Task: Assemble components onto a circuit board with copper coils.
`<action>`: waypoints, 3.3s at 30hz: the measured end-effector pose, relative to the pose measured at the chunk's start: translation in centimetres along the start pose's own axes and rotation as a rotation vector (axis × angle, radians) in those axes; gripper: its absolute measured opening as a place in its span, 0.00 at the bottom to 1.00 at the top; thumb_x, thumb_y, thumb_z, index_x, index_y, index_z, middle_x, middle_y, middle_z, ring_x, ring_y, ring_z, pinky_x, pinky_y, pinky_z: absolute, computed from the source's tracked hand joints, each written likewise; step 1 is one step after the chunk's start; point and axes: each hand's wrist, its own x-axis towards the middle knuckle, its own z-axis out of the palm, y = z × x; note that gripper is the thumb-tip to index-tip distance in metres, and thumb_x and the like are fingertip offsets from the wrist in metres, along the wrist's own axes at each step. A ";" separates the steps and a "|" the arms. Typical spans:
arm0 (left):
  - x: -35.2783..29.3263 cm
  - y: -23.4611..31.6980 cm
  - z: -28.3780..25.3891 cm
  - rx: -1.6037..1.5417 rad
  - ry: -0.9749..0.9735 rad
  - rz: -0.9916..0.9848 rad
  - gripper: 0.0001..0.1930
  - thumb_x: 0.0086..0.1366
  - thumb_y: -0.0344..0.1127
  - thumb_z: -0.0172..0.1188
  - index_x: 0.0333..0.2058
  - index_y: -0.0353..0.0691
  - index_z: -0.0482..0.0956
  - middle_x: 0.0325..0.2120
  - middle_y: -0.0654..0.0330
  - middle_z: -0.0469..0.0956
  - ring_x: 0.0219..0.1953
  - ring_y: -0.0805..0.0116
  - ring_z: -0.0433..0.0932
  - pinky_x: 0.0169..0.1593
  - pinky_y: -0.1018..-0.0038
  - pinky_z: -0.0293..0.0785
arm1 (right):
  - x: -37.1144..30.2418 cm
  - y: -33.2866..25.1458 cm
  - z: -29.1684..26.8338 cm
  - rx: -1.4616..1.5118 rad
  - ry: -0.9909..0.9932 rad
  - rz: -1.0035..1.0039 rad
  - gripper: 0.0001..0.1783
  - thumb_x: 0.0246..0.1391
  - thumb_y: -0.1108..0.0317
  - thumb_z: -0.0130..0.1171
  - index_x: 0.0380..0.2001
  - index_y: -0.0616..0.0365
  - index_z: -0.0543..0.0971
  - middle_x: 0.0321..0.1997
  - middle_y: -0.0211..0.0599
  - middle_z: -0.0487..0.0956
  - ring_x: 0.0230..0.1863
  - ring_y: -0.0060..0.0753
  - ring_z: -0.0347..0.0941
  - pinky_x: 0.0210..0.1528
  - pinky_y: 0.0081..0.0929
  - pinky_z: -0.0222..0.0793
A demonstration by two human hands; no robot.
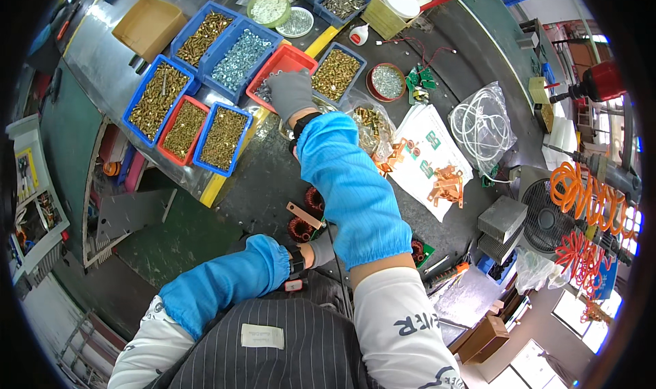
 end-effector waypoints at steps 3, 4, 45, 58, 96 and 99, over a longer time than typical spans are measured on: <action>-0.8 2.3 0.9 0.190 0.038 -0.178 0.09 0.67 0.35 0.60 0.27 0.40 0.80 0.19 0.63 0.77 0.15 0.73 0.72 0.19 0.74 0.64 | -0.6 1.0 0.0 0.042 -0.091 0.003 0.11 0.55 0.66 0.54 0.34 0.41 0.86 0.33 0.34 0.84 0.39 0.40 0.82 0.52 0.48 0.63; -1.4 3.3 1.2 0.200 0.030 -0.185 0.09 0.67 0.35 0.60 0.27 0.40 0.80 0.19 0.63 0.77 0.15 0.73 0.72 0.19 0.74 0.64 | -1.0 1.7 0.2 0.181 -0.014 0.038 0.10 0.55 0.66 0.55 0.35 0.41 0.86 0.33 0.34 0.84 0.39 0.41 0.82 0.50 0.47 0.65; -1.3 4.0 0.5 0.010 -0.012 -0.378 0.12 0.71 0.44 0.59 0.40 0.41 0.75 0.23 0.68 0.73 0.17 0.83 0.64 0.19 0.84 0.60 | -42.8 -0.7 -3.9 1.197 0.439 1.238 0.11 0.60 0.76 0.58 0.46 0.64 0.80 0.38 0.33 0.83 0.34 0.16 0.76 0.34 0.18 0.75; -1.7 4.5 1.0 -0.011 -0.013 -0.410 0.12 0.72 0.44 0.58 0.38 0.41 0.74 0.23 0.68 0.71 0.17 0.82 0.62 0.18 0.83 0.58 | -43.5 -0.3 -2.4 1.118 0.409 1.157 0.12 0.60 0.76 0.57 0.47 0.64 0.80 0.39 0.31 0.82 0.34 0.15 0.76 0.35 0.17 0.74; -1.6 4.3 0.7 -0.017 -0.023 -0.398 0.11 0.72 0.44 0.58 0.39 0.42 0.73 0.23 0.69 0.71 0.17 0.82 0.60 0.19 0.83 0.57 | -43.3 -0.4 -3.3 0.969 0.430 1.080 0.09 0.55 0.74 0.63 0.41 0.60 0.82 0.35 0.37 0.84 0.33 0.24 0.79 0.37 0.24 0.74; -1.7 4.4 0.9 -0.008 -0.029 -0.390 0.11 0.72 0.44 0.58 0.39 0.42 0.73 0.23 0.69 0.71 0.17 0.82 0.61 0.19 0.83 0.57 | -43.2 -0.5 -3.0 0.946 0.443 1.109 0.09 0.56 0.74 0.63 0.41 0.60 0.82 0.34 0.35 0.84 0.32 0.21 0.77 0.36 0.22 0.72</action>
